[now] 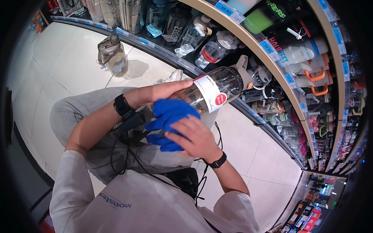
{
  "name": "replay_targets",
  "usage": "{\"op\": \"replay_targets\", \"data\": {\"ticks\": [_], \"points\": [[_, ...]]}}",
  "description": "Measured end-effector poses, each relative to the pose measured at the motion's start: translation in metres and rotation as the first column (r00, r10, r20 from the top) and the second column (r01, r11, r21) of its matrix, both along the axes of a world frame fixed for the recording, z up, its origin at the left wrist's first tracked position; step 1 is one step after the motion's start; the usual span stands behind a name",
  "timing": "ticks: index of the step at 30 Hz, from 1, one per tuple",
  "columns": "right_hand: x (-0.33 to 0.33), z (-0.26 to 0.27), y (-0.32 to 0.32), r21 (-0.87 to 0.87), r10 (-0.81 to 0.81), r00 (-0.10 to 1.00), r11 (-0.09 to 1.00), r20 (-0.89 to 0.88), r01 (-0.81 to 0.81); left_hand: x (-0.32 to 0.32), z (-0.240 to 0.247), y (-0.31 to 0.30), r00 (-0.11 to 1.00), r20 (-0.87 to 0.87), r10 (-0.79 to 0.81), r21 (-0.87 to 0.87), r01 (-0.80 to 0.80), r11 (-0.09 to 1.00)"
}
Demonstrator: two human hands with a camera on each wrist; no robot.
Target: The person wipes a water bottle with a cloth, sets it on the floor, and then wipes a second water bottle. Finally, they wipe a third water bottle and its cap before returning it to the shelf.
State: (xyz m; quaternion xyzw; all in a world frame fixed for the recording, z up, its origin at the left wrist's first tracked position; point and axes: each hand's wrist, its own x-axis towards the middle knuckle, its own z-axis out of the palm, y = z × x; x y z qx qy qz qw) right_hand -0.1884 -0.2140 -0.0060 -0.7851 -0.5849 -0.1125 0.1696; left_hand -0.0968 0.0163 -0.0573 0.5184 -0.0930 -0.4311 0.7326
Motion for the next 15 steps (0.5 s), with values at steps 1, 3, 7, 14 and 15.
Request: {"op": "replay_targets", "data": {"ticks": [1,3,7,14,15], "points": [[0.003,0.004,-0.001,0.009,-0.059,0.998,0.998,0.007,0.059,0.000,-0.002,0.000,1.000,0.022,0.017,-0.048,-0.016,0.999],[0.013,0.010,0.000,0.045,-0.123,0.992,0.991,0.018,0.122,-0.001,-0.007,-0.001,0.998,0.043,0.034,-0.093,-0.030,0.995],[0.032,0.016,-0.004,0.130,-0.249,0.967,0.962,0.053,0.241,-0.013,0.004,0.006,0.987,0.091,0.136,-0.109,-0.126,0.986],[0.059,0.022,-0.021,0.205,-0.398,0.913,0.905,0.092,0.374,-0.002,0.002,0.003,1.000,-0.007,0.018,0.035,-0.018,0.999],[0.062,0.020,-0.024,0.229,-0.433,0.896,0.887,0.104,0.402,-0.001,-0.003,0.003,1.000,-0.007,0.018,0.035,-0.017,0.999]]}}
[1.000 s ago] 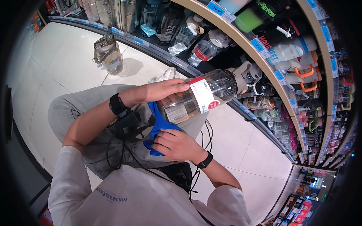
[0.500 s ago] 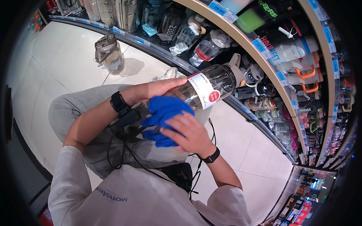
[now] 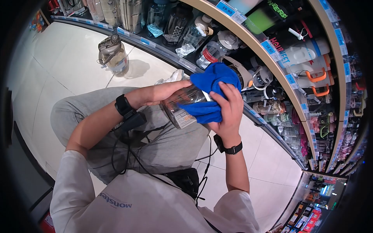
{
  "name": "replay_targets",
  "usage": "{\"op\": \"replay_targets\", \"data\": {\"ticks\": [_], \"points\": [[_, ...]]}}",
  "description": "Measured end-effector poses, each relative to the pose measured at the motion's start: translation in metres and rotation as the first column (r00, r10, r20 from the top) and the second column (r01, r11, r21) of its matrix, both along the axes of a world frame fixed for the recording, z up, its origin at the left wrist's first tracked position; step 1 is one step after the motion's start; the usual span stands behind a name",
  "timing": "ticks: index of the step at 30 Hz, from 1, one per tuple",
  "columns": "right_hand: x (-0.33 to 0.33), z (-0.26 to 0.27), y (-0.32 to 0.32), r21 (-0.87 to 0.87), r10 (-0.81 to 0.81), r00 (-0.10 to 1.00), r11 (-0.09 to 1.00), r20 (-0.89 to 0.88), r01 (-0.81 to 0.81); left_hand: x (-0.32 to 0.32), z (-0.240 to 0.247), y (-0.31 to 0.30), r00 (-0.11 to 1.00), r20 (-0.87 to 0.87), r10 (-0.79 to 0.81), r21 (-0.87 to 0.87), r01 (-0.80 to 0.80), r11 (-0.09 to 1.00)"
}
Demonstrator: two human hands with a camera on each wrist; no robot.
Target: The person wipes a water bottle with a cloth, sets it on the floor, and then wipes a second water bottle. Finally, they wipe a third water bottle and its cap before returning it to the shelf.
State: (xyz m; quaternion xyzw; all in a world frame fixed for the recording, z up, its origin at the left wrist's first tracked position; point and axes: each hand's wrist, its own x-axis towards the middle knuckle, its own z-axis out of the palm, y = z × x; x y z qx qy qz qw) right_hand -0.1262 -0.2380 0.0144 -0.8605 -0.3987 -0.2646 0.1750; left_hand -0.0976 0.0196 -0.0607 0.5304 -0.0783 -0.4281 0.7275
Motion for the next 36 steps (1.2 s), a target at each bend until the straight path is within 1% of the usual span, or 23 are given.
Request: {"op": "replay_targets", "data": {"ticks": [2,3,5,6,10,12,13,14,17,18,19,20,22,23,24,25,26,27,29,30,32,33,36], "points": [[0.003,0.002,-0.002,0.033,-0.067,0.998,0.997,0.019,0.066,-0.004,0.016,0.003,0.998,0.060,-0.005,0.063,0.001,0.998],[0.005,0.001,-0.004,0.033,-0.066,0.998,0.997,0.018,0.065,-0.004,0.018,0.003,0.998,0.059,-0.004,0.063,0.000,0.998],[0.011,-0.002,-0.009,0.111,-0.166,0.986,0.980,0.024,0.163,-0.005,0.019,0.004,0.996,0.084,-0.019,0.071,0.013,0.997],[0.014,-0.004,-0.011,0.163,-0.176,0.984,0.971,-0.003,0.174,-0.004,0.019,0.004,0.996,0.084,-0.018,0.071,0.012,0.997],[0.012,-0.006,-0.011,0.191,-0.184,0.983,0.964,-0.026,0.185,-0.004,0.018,0.004,0.995,0.092,-0.030,0.067,0.023,0.997],[0.005,-0.010,-0.006,0.243,-0.193,0.980,0.950,-0.049,0.199,-0.004,0.019,0.003,0.995,0.090,-0.032,0.057,0.027,0.998],[0.001,-0.012,-0.004,0.241,-0.194,0.980,0.950,-0.048,0.200,-0.005,0.019,0.002,0.996,0.089,-0.019,0.088,0.011,0.996],[-0.003,-0.014,-0.004,0.221,-0.187,0.982,0.957,-0.031,0.189,-0.006,0.019,0.002,0.996,0.088,-0.005,0.119,-0.005,0.993],[-0.020,-0.023,0.004,0.178,-0.130,0.991,0.975,-0.030,0.134,-0.009,0.027,0.005,0.994,0.109,-0.008,0.099,-0.002,0.995],[-0.027,-0.027,0.008,0.168,-0.100,0.994,0.980,-0.033,0.104,-0.007,0.018,0.002,0.994,0.109,-0.008,0.099,-0.002,0.995],[-0.034,-0.030,0.013,0.158,-0.069,0.997,0.985,-0.035,0.074,-0.004,0.001,-0.004,0.995,0.102,0.024,-0.063,-0.018,0.998],[-0.043,-0.032,0.016,0.122,-0.020,0.999,0.992,-0.051,0.026,-0.004,0.000,-0.006,0.994,0.090,0.055,-0.222,-0.034,0.974],[-0.058,-0.038,0.025,0.056,0.078,0.995,0.996,-0.062,-0.075,-0.008,0.006,-0.001,0.996,0.073,0.051,-0.196,-0.036,0.980],[-0.066,-0.038,0.029,0.029,0.124,0.987,0.992,-0.106,-0.122,-0.010,0.011,0.003,0.997,0.054,0.047,-0.171,-0.037,0.985],[-0.073,-0.040,0.033,0.017,0.160,0.979,0.987,-0.123,-0.159,-0.007,-0.003,0.002,0.997,0.055,0.045,-0.170,-0.035,0.985],[-0.077,-0.041,0.036,0.007,0.196,0.970,0.980,-0.141,-0.197,0.000,-0.027,0.001,0.956,0.291,0.046,-0.108,-0.015,0.994],[-0.079,-0.041,0.036,0.007,0.195,0.971,0.980,-0.141,-0.196,0.001,-0.029,0.000,0.860,0.510,0.031,-0.043,-0.010,0.999],[-0.080,-0.041,0.037,-0.028,0.221,0.966,0.974,-0.136,-0.227,0.000,-0.032,0.000,0.860,0.510,0.030,-0.042,-0.010,0.999],[-0.079,-0.041,0.036,-0.062,0.247,0.960,0.964,-0.131,-0.257,-0.010,-0.006,0.002,0.977,0.204,0.066,-0.068,-0.053,0.996],[-0.074,-0.040,0.032,-0.085,0.252,0.962,0.962,-0.106,-0.261,-0.010,-0.009,0.001,0.976,0.205,0.067,-0.067,-0.054,0.996],[-0.063,-0.037,0.027,-0.091,0.256,0.963,0.960,-0.082,-0.263,-0.010,-0.022,-0.001,0.958,0.263,0.117,-0.203,-0.064,0.977],[-0.058,-0.035,0.024,-0.091,0.257,0.963,0.960,-0.081,-0.264,-0.008,-0.031,-0.003,0.957,0.263,0.118,-0.203,-0.065,0.977],[-0.040,-0.028,0.016,-0.048,0.160,0.986,0.986,-0.047,-0.163,-0.004,-0.034,-0.003,0.965,0.246,0.095,-0.240,-0.034,0.970]]}}
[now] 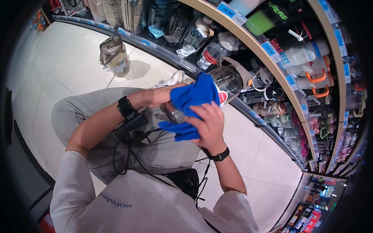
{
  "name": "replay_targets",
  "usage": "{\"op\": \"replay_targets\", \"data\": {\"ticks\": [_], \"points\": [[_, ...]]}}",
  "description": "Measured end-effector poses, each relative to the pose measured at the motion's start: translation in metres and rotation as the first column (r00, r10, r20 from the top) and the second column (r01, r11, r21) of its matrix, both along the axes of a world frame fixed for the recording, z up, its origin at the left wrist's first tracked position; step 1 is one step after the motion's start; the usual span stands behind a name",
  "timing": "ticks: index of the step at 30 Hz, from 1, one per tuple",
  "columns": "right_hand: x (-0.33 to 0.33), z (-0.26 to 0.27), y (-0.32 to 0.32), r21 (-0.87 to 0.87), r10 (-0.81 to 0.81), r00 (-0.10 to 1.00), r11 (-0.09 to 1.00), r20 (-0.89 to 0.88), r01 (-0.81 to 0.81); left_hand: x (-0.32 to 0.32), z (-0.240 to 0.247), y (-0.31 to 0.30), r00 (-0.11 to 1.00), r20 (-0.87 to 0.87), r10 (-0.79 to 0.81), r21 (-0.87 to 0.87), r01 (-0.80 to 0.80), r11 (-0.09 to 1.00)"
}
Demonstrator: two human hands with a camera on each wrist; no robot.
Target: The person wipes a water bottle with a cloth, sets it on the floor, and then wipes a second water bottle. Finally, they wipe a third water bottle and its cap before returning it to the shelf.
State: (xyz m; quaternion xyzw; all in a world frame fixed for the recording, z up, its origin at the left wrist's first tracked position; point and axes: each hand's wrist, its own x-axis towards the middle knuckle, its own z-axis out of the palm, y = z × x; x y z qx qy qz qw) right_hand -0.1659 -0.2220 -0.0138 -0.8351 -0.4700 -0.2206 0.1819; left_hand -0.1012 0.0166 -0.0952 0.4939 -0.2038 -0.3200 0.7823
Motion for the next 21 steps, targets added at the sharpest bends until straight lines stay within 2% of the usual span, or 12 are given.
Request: {"op": "replay_targets", "data": {"ticks": [2,3,5,9,11,13,14,17,18,19,21], "points": [[0.011,0.003,-0.005,0.031,-0.052,0.998,0.998,0.021,0.051,-0.006,0.034,0.006,0.988,-0.154,-0.014,0.266,0.055,0.962],[0.014,0.004,-0.007,0.037,-0.067,0.997,0.997,0.028,0.066,-0.005,0.033,0.005,0.988,-0.155,-0.013,0.266,0.054,0.962],[0.033,0.004,-0.016,0.187,-0.216,0.975,0.961,0.057,0.202,-0.004,0.034,0.004,0.991,-0.131,-0.023,0.272,0.058,0.961],[0.049,0.004,-0.024,0.321,-0.328,0.944,0.893,-0.011,0.314,-0.007,0.046,0.006,0.985,-0.172,-0.009,0.226,0.048,0.973],[0.051,0.004,-0.022,0.350,-0.341,0.938,0.873,-0.059,0.340,-0.008,0.050,0.008,0.977,-0.211,-0.041,0.186,0.082,0.979],[0.053,0.000,-0.021,0.446,-0.351,0.905,0.788,-0.240,0.424,-0.004,0.039,0.005,0.975,-0.212,-0.072,0.187,0.113,0.976],[0.053,-0.004,-0.021,0.445,-0.329,0.903,0.789,-0.277,0.424,-0.002,0.033,0.003,0.972,-0.213,-0.101,0.188,0.142,0.972],[0.046,-0.021,-0.017,0.528,-0.260,0.898,0.737,-0.355,0.422,-0.006,0.035,0.002,0.968,-0.219,-0.122,0.160,0.159,0.974],[0.042,-0.023,-0.017,0.532,-0.254,0.894,0.731,-0.368,0.427,-0.010,0.039,0.002,0.981,-0.183,-0.065,0.123,0.088,0.988],[0.040,-0.023,-0.017,0.532,-0.254,0.894,0.732,-0.368,0.426,-0.010,0.044,0.003,0.981,-0.183,-0.064,0.123,0.088,0.989],[0.033,-0.023,-0.018,0.496,-0.285,0.883,0.743,-0.373,0.450,-0.010,0.050,0.003,0.994,-0.086,-0.060,0.144,0.072,0.987]]}}
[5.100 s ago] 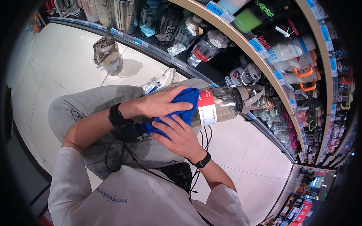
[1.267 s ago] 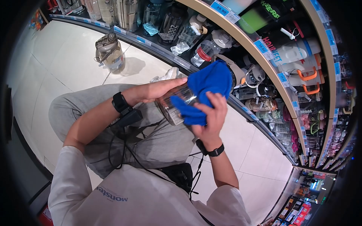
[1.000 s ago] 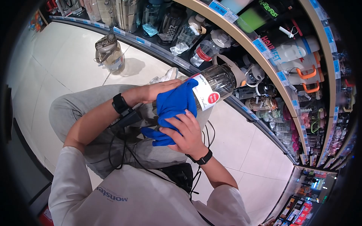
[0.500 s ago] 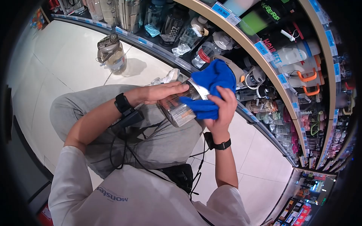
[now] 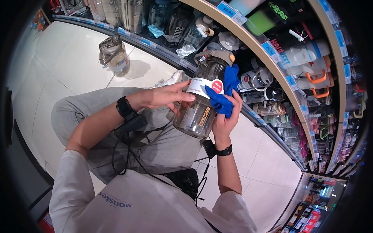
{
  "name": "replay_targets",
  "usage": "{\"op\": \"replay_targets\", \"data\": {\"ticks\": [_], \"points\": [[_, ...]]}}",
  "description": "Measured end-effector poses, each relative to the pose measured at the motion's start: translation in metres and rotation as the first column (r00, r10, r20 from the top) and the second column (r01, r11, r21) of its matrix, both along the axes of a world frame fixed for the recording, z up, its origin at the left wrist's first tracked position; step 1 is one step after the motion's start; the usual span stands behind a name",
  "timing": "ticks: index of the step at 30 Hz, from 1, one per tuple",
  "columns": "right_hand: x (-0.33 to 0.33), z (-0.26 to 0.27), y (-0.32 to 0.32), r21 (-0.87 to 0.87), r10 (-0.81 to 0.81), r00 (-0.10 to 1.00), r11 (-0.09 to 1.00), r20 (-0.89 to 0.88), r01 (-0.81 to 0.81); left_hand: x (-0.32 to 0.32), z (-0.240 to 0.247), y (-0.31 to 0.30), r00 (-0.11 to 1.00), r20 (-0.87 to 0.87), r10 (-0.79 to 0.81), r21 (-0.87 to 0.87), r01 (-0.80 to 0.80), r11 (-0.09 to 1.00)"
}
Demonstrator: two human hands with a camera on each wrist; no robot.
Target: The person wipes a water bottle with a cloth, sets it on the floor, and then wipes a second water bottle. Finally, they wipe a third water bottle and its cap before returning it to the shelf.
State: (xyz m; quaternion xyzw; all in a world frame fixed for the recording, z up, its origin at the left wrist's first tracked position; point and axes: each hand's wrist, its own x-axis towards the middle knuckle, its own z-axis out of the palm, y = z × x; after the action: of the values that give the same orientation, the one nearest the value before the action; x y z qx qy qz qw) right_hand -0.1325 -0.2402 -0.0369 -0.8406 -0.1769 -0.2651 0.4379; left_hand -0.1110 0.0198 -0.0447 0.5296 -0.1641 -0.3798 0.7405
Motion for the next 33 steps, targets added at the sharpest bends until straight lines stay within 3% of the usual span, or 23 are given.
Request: {"op": "replay_targets", "data": {"ticks": [7,9,13,15,22,24,29,31,33], "points": [[-0.027,-0.001,0.004,-0.045,0.062,0.998,0.997,-0.006,-0.063,0.001,-0.012,-0.004,0.994,-0.097,0.054,0.036,-0.051,0.998],[-0.038,-0.001,0.006,-0.044,0.089,0.996,0.995,-0.012,-0.089,0.005,-0.030,-0.003,0.980,-0.200,0.013,-0.094,-0.032,0.995],[-0.059,-0.004,0.009,-0.128,0.160,0.987,0.980,0.030,-0.155,0.000,-0.018,-0.005,0.969,-0.234,0.075,-0.046,-0.088,0.995],[-0.066,-0.001,0.016,-0.192,0.232,0.969,0.958,0.085,-0.213,0.003,-0.026,-0.008,0.979,-0.204,0.015,-0.315,-0.080,0.946],[-0.072,0.005,0.024,-0.354,0.479,0.868,0.840,0.129,-0.411,0.003,-0.029,0.005,0.966,-0.258,0.001,-0.139,-0.038,0.990],[-0.072,0.010,0.024,-0.409,0.569,0.815,0.773,0.108,-0.485,0.002,-0.028,0.005,0.970,-0.243,-0.022,-0.150,-0.016,0.989],[-0.065,0.027,0.026,-0.533,0.614,0.763,0.723,0.204,-0.439,-0.001,-0.037,-0.001,0.973,-0.212,-0.092,-0.247,0.038,0.968],[-0.056,0.042,0.029,-0.550,0.614,0.769,0.711,0.179,-0.439,-0.004,-0.038,0.001,0.925,-0.366,-0.098,-0.262,-0.002,0.965],[-0.044,0.052,0.027,-0.577,0.606,0.787,0.686,0.116,-0.444,-0.010,-0.046,-0.001,0.932,-0.355,-0.066,-0.301,-0.047,0.952]]}}
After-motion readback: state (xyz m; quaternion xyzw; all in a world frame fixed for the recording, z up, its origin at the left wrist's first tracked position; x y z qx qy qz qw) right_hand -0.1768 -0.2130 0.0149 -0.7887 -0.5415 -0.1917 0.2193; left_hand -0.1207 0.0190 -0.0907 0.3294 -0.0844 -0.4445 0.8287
